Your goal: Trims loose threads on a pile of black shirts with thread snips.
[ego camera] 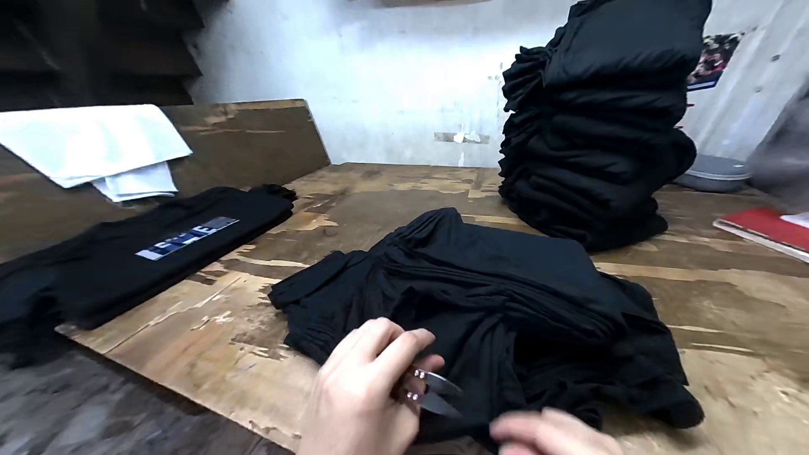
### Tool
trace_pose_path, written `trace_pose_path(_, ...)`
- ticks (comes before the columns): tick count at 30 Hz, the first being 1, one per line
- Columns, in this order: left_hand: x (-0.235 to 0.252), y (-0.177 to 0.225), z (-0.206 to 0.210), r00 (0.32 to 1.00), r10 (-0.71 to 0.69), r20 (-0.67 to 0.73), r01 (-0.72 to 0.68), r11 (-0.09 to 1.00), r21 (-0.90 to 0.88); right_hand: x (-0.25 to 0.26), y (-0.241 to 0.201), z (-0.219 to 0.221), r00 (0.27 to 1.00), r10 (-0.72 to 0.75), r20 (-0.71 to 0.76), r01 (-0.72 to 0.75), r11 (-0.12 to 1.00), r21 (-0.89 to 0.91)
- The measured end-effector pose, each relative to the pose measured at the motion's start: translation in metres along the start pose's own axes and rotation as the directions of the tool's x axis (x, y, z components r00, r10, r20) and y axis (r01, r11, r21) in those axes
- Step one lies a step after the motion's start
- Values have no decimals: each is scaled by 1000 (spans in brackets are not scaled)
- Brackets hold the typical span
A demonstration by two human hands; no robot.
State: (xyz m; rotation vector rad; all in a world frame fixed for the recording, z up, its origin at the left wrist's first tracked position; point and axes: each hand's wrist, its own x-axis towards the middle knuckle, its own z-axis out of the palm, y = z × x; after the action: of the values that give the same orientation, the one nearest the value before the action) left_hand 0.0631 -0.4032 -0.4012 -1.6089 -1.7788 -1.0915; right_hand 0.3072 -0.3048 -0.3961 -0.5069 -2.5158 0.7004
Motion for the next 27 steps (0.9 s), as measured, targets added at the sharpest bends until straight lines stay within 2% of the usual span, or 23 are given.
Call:
trace_pose_path(1,-1,9,-2,999,-27,46,29,999,-41,9,-3,12,987,63,-147,-52,996,79)
trace_pose_path(2,-2,16,-3,995,-48,88,55,995,-81,17,-4,25,965,132,-227,-100,984,148)
trace_pose_path(3,-4,22,-1,992,-59,112,70,992,-100,22,-1,36,949,197,-245,-145,966,213)
trace_pose_path(6,-11,23,9,988,-67,138,86,987,-135,24,6,48,924,301,-235,-201,907,369)
trace_pose_path(9,-21,17,6,970,-36,240,96,965,-245,16,10,43,950,266,-166,-146,844,516)
trace_pose_path(11,-31,13,5,958,43,284,46,953,-301,12,15,41,951,238,-196,-87,817,571)
trace_pose_path(14,-42,5,7,966,98,241,-12,942,-335,9,19,43,911,229,-343,2,830,558)
trace_pose_path(17,-39,6,-3,967,40,252,53,935,-351,11,17,43,857,241,-457,30,860,509)
trace_pose_path(20,-28,20,-9,980,0,198,50,968,-248,13,13,44,833,200,-515,49,902,429)
trace_pose_path(24,-15,44,-1,989,106,100,-103,994,-37,13,9,48,800,150,-581,66,940,333)
trace_pose_path(27,-13,50,12,982,179,61,-183,979,84,10,9,48,821,84,-565,97,954,283)
